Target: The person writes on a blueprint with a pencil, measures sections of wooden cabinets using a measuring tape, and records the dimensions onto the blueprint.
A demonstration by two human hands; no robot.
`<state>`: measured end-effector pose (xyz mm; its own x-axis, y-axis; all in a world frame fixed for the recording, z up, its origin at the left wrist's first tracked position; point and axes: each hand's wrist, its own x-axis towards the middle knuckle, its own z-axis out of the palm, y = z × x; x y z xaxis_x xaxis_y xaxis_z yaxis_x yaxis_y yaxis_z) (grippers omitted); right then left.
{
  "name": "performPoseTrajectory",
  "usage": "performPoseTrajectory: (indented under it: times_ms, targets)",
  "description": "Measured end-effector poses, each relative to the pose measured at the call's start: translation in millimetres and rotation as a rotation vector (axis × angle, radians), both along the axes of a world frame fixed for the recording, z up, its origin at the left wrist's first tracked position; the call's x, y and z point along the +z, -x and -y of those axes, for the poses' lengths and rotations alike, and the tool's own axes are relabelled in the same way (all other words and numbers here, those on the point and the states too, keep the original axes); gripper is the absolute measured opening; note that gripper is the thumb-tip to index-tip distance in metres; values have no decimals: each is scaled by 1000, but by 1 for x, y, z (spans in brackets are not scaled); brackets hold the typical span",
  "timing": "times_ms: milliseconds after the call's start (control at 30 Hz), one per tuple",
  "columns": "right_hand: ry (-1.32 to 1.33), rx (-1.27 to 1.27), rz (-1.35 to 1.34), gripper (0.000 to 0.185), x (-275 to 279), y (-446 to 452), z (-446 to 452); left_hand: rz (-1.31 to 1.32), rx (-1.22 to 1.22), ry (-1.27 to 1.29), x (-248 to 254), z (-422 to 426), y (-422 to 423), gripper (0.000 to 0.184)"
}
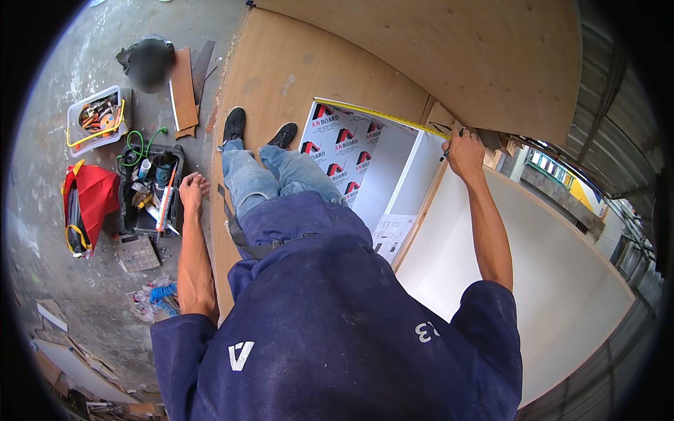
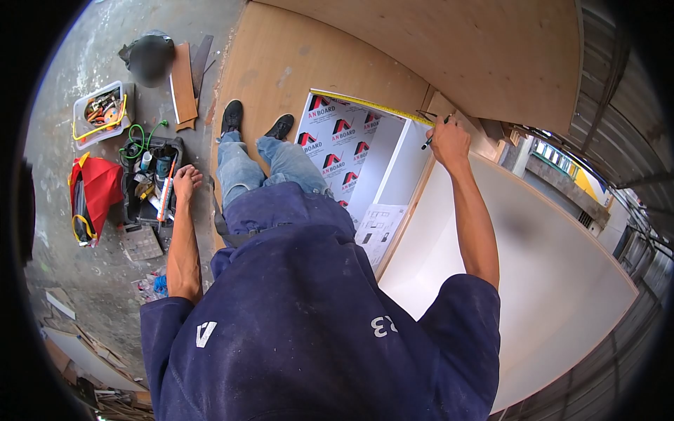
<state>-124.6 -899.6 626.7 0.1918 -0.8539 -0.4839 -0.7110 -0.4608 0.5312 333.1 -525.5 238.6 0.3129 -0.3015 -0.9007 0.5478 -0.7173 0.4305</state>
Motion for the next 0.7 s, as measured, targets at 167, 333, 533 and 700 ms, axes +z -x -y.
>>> performPoseTrajectory:
  times_ms: [167,333,533,700]
  targets:
    - [-4,5,2,31,0,0,-1,-3,-5,3,-4,-3,-1,32]
    - [18,41,14,32,0,0,-2,0,-9,0,-3,-3,-2,31]
    - [3,-1,3,32,0,-2,0,8,-4,-7,-3,-2,-3,30]
    - [4,0,-1,34,0,-1,-1,6,-1,4,-6,-3,-5,29]
